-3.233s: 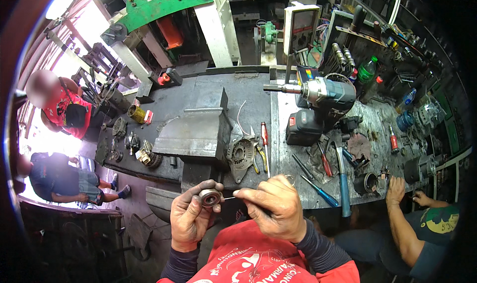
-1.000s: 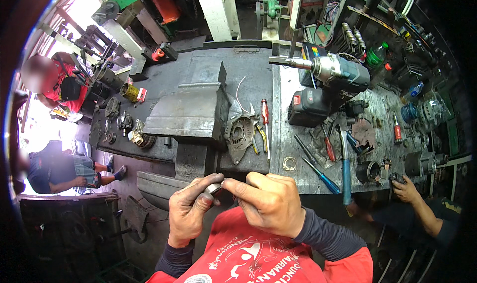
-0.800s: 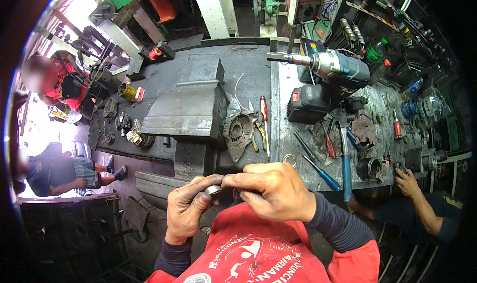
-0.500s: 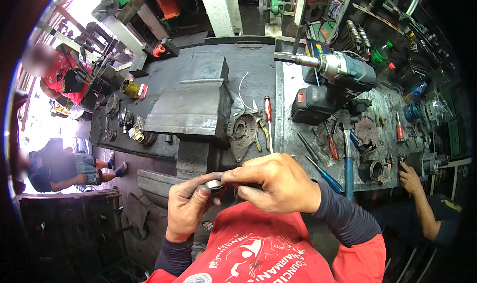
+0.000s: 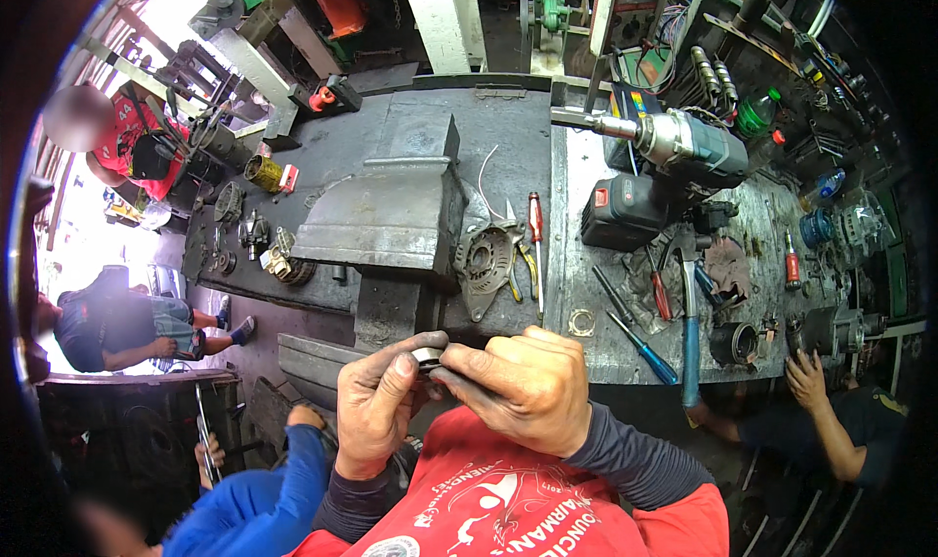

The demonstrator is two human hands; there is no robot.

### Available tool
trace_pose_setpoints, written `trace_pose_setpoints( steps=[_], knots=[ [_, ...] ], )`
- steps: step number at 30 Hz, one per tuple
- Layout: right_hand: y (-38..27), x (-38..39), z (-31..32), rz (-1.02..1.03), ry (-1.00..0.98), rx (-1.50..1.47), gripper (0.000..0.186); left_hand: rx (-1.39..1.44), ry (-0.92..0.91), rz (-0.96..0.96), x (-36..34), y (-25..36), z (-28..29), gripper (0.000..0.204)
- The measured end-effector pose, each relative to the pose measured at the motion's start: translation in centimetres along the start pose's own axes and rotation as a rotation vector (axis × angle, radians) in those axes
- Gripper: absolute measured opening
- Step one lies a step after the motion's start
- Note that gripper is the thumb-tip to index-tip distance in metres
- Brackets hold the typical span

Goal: The person holds a metal housing and repeatedly taps a small cylindrical part into place using a hammer. They also use a screwdriver to adjust components inside the housing and handle a small ring-like part.

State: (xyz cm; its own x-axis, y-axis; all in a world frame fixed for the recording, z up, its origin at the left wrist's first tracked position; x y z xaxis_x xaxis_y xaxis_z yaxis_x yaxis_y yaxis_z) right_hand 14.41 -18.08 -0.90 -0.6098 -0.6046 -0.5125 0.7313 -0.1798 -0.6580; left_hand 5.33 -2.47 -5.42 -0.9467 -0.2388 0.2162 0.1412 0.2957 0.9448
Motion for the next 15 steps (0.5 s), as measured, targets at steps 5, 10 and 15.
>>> trace_pose_setpoints(
  steps=[5, 10, 15],
  knots=[
    [-0.7, 0.4, 0.2, 0.048, 0.052, 0.044, 0.028, 0.200, -0.033, 0.019, -0.3, 0.1, -0.5, 0.043],
    [-1.3, 0.8, 0.8, 0.007, 0.033, -0.012, 0.030, 0.355, -0.005, 0.052, -0.6, 0.0, -0.5, 0.050],
    [-1.2, 1.7, 2.4, -0.113, 0.085, -0.194, 0.027, 0.489, -0.103, 0.100, -0.3, -0.1, 0.0, 0.054]
  ],
)
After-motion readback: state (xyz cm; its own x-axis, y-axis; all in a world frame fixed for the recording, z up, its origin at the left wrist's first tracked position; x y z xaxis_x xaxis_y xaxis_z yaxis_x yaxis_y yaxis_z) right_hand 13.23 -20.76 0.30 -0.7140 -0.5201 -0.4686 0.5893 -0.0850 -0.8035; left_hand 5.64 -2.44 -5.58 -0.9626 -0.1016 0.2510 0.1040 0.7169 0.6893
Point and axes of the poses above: each hand's wrist, its own x-axis away from the middle knuckle, its own z-axis out of the back of the hand, y = z × x, the point moved 5 cm from there along -x, towards the middle knuckle, and after that the axes turned 2 degrees about -x, right-handed, at the moved point
